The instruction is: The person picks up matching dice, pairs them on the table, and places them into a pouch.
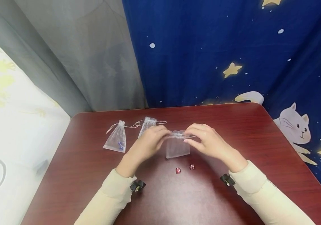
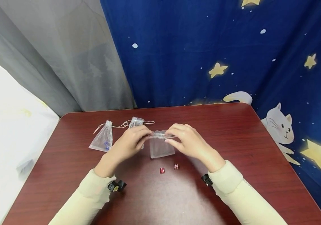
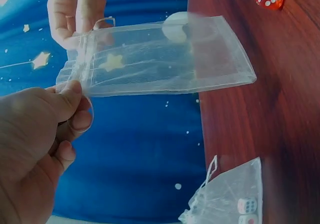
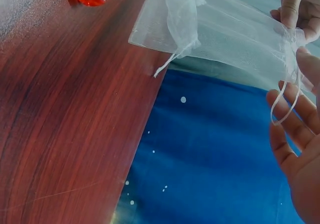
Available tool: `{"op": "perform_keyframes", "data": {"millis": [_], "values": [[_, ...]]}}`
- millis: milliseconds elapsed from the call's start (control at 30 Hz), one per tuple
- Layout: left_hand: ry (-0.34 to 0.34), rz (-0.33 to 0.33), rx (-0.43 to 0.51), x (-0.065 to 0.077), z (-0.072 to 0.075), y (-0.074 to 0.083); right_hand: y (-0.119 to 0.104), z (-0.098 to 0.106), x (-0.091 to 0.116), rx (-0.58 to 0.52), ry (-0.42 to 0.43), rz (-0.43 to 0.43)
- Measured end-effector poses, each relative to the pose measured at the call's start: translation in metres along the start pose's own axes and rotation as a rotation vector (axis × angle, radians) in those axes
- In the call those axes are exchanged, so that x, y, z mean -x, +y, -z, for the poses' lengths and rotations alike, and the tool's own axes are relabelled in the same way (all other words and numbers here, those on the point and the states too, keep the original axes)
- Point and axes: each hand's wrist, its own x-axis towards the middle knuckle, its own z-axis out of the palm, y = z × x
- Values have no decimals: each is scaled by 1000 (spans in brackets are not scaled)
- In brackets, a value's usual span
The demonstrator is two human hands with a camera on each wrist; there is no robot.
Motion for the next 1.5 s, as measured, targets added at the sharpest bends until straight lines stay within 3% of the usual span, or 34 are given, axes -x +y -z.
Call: {"op": "perform_keyframes", "data": {"millis": [433, 600, 833, 1133, 1500], "values": [[-23, 23, -39, 2, 8, -5, -7, -3, 5, -22, 146, -20], [-17, 13, -40, 3, 8, -6, -13, -10, 10, -20, 146, 10], [-9, 11, -39, 4, 7, -7, -17, -30, 21, -16, 59, 52], [-16, 23, -38, 6, 7, -8, -25, -47, 31, 50, -201, 17], [-16, 13, -43, 5, 8, -8, -29, -63, 40, 83, -420, -15]]}}
